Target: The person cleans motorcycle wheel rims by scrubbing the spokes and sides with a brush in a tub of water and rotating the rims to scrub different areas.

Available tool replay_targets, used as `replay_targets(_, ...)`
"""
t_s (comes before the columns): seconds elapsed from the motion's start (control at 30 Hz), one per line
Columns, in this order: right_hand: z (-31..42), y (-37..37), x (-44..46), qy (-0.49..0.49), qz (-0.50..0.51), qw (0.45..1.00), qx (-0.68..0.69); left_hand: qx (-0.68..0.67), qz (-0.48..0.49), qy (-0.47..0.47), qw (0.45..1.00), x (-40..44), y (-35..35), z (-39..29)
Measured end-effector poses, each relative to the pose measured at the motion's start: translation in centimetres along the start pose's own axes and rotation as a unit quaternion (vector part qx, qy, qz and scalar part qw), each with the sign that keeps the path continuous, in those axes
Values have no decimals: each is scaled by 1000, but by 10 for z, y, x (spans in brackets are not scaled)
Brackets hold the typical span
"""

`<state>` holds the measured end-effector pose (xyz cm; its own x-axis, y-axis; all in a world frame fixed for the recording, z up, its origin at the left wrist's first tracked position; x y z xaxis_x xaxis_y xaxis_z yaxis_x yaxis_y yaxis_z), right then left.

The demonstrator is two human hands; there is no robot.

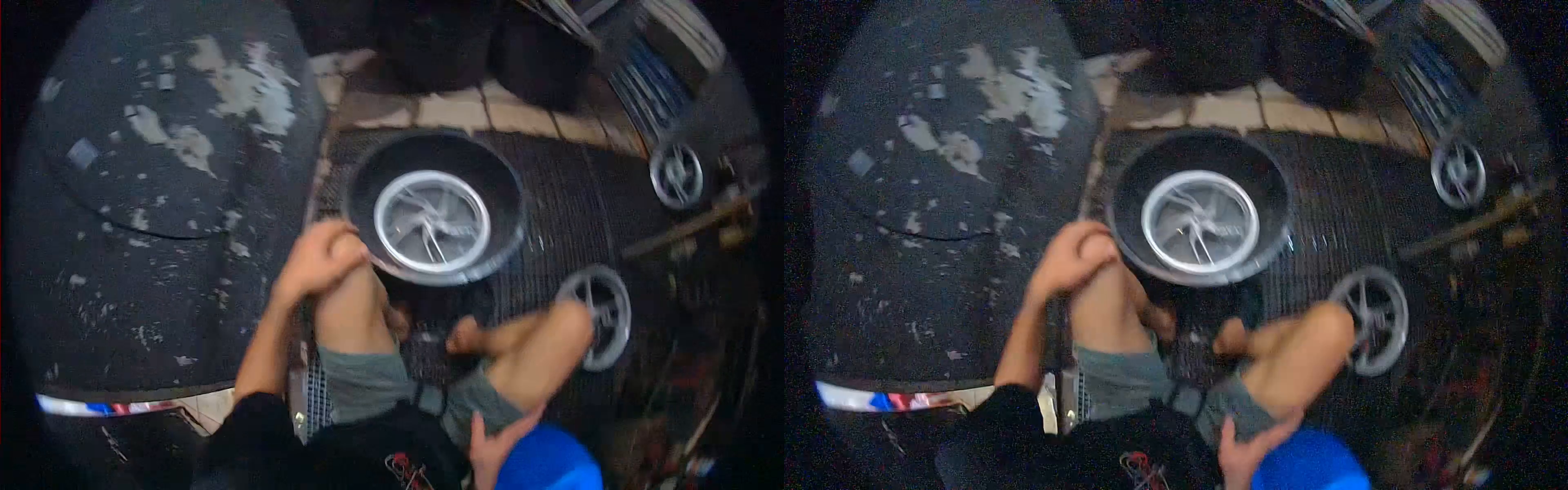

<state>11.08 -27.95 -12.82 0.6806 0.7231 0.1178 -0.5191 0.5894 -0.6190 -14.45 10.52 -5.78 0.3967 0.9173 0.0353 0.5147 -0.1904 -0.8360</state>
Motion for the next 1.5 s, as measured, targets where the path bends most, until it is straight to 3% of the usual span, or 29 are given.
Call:
replay_targets(0.03, -13, -1, 0, -14, -3, 1000, 26, -105, -32, 4, 994, -10, 3, 12)
replay_targets(0.07, -32, -8, 4, -19, -11, 999, -37, -131, -69, 19, 989, -22, 3, 19)
replay_targets(0.1, 53, -33, 56, 9, 12, 995, -103, -154, -73, 4, 985, -26, 6, 24)
replay_targets(0.17, 69, -46, 98, -61, -46, 993, -94, -181, -107, 10, 978, -43, 14, 37)
replay_targets(0.23, 56, -47, 123, -87, -78, 989, -86, -420, -55, -43, 905, -48, 50, 98)
replay_targets(0.3, 51, -25, 156, -88, -70, 993, -28, -583, 3, -305, 753, -45, 75, 113)
replay_targets(0.4, 67, 11, 178, -145, -51, 973, -171, -598, 21, -276, 752, -19, 92, 119)
replay_targets(0.6, 73, 21, 175, -175, -56, 979, -88, -631, 76, -226, 738, 17, 145, 127)
replay_targets(0.73, 79, 20, 177, -212, -82, 970, -90, -638, 121, -212, 730, -31, 162, 186)
replay_targets(0.77, 78, 20, 178, -214, -85, 969, -93, -640, 133, -216, 725, 3, 160, 176)
replay_targets(0.87, 78, 19, 182, -162, -63, 982, -70, -659, 172, -233, 694, -2, 166, 194)
replay_targets(1.0, 73, 18, 186, -172, -57, 982, -59, -692, 207, -224, 654, 6, 182, 208)
replay_targets(1.07, 64, 19, 187, -178, -48, 981, -54, -710, 228, -246, 619, 56, 192, 188)
replay_targets(1.1, 67, 19, 189, -183, -44, 980, -70, -721, 239, -253, 600, 39, 209, 191)
replay_targets(1.2, 70, 18, 188, -187, -46, 978, -76, -839, 311, -118, 431, 63, 214, 156)
replay_targets(1.3, 70, 18, 188, -174, -30, 980, -94, -770, 228, -187, 566, 77, 219, 180)
replay_targets(1.4, 71, 21, 192, -164, -16, 979, -121, -719, 186, -211, 636, 94, 224, 189)
replay_targets(1.43, 71, 22, 195, -160, -11, 978, -132, -666, 150, -241, 690, 99, 207, 159)
replay_targets(1.5, 72, 25, 205, -153, 14, 971, -181, -633, 167, -227, 721, 109, 200, 148)
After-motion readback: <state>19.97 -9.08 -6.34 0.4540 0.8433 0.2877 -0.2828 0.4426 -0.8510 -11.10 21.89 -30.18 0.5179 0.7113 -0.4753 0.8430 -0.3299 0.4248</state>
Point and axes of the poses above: each hand's wrist, its own x-axis towards the middle knuckle, its own y-axis out of the palm, z = x × y, the point moved 4 cm from there along x, towards the middle knuckle, and after that the axes turned 2 degrees about x, right-handed, at the moved point
